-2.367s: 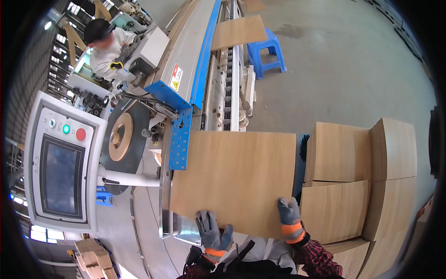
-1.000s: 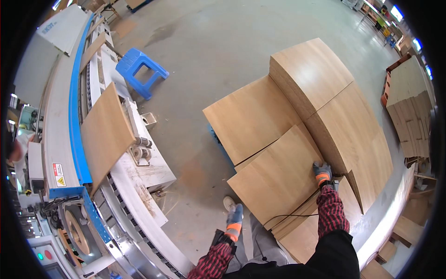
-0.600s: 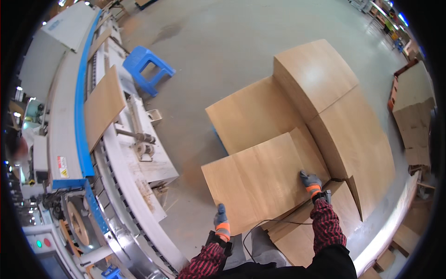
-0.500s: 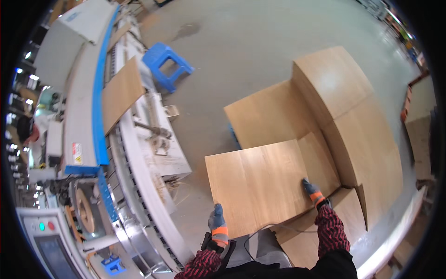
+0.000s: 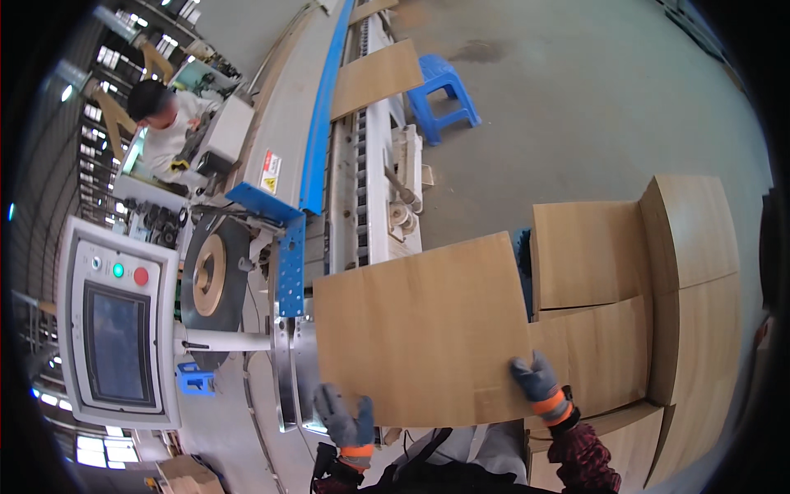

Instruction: The person repeatedly picks up rectangular wood panels from a conveyor belt and stacks them onto a growing pile on the floor. The person wears gloves and handles the panels one at a time, placing them carefully to maintain alignment.

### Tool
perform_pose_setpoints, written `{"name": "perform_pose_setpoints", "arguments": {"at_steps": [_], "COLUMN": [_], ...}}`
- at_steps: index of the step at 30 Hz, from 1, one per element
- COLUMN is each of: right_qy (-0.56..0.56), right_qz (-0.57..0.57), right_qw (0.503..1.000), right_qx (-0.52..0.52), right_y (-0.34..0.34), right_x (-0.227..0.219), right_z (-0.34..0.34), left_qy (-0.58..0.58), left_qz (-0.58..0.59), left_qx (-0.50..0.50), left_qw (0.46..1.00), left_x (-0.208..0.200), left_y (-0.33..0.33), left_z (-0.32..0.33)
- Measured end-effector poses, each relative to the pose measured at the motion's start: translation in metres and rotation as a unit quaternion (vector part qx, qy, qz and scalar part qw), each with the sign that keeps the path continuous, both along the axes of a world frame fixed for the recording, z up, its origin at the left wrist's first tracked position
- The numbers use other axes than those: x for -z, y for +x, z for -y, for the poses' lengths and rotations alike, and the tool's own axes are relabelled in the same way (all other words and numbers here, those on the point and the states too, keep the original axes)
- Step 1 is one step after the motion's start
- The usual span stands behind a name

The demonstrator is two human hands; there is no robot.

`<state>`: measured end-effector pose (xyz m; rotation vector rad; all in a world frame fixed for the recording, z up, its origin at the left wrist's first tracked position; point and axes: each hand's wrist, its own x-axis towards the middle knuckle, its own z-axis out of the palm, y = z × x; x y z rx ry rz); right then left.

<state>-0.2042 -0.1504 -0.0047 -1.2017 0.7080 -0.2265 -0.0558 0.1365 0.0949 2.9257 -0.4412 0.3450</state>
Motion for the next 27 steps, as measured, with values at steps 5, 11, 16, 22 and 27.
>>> {"name": "perform_pose_setpoints", "arguments": {"at_steps": [5, 11, 16, 22, 27], "right_qy": [-0.005, -0.118, -0.062, -0.022, 0.009], "right_qz": [0.015, -0.032, -0.078, 0.009, -0.001], "right_qw": [0.998, 0.990, 0.992, 0.997, 0.998], "right_qx": [0.056, 0.072, 0.078, 0.078, 0.065], "right_y": [0.077, 0.132, 0.149, 0.194, 0.252], "right_x": [-0.024, -0.003, -0.008, -0.004, 0.019], "right_z": [-0.065, -0.050, -0.036, 0.002, 0.042], "left_qy": [0.019, -0.007, 0.029, -0.001, 0.018], "left_qz": [-0.094, -0.089, -0.072, -0.050, 0.028], "left_qx": [0.141, 0.123, 0.105, 0.118, 0.120], "left_qw": [0.985, 0.988, 0.991, 0.992, 0.992], "left_x": [0.013, 0.036, 0.038, 0.039, 0.046], "left_y": [-0.002, 0.026, 0.034, 0.079, 0.128], "left_z": [-0.001, 0.018, 0.034, 0.059, 0.097]}}
